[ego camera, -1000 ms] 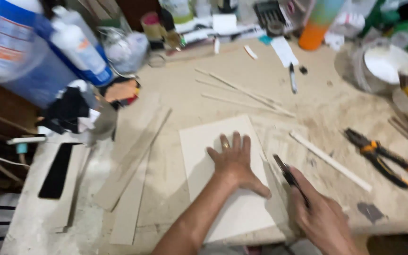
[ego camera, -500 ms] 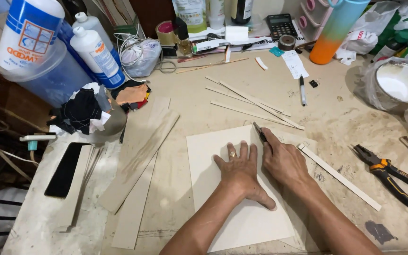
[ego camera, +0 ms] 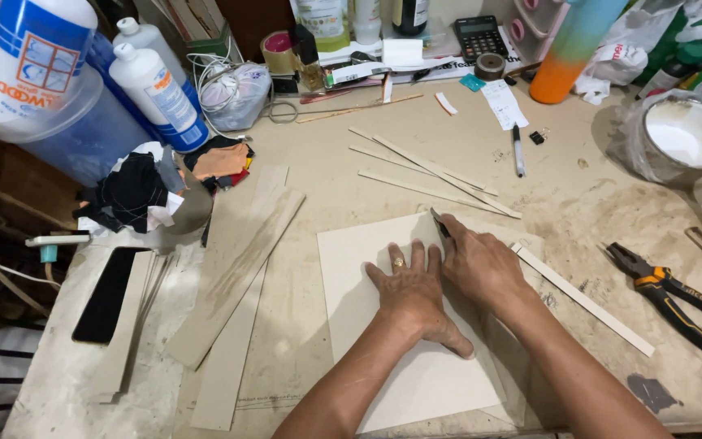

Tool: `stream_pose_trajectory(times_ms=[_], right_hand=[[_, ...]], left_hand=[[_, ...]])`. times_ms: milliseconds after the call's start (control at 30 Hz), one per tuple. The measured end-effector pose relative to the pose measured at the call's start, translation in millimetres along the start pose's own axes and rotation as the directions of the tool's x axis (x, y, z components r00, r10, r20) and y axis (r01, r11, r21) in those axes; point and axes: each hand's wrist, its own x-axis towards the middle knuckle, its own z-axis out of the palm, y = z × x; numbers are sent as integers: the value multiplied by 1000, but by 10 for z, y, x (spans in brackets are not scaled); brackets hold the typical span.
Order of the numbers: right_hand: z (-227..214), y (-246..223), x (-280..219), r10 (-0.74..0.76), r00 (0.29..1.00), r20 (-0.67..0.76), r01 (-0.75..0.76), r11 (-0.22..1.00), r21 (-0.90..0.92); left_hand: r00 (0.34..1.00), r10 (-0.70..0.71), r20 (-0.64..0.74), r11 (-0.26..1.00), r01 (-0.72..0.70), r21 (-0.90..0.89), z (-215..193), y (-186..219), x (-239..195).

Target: Cutting cardboard sheets into specific shapes using a utility knife and a straight edge on a workbench.

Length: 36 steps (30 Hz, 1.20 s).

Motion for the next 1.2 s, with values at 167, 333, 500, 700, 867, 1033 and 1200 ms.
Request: stream_pose_trajectory(times_ms=[167,333,500,700,867,1033,1200], right_hand=[[-23,-21,68,18,999,35,-18,1000,-14],[12,38,-206,32,998,59,-33,999,5],[-133,10,-752,105,984,143,-104,994,-17],[148,314,-1139,180,971,161,-172,983,-62],[294,536,-1511,204,961,186,-200,979,-38],[954,1135,-1864,-320,843,-432,177,924,-339],[737,904,-2196,455,870,188,-404,878,-256]], left_hand=[[998,34,47,998,-36,44,-40,-22,-12],[999,20,29,998,-21,55,-7,-25,-14],[999,31,-36,999,-30,39,-1,-10,-15],[978,-123,166,983,96,159,-75,74,-27],[986,-99,132,988,81,135,-12,25,38],[987,-97,130,987,78,143,11,19,72],[987,-96,125,988,79,136,32,5,103]])
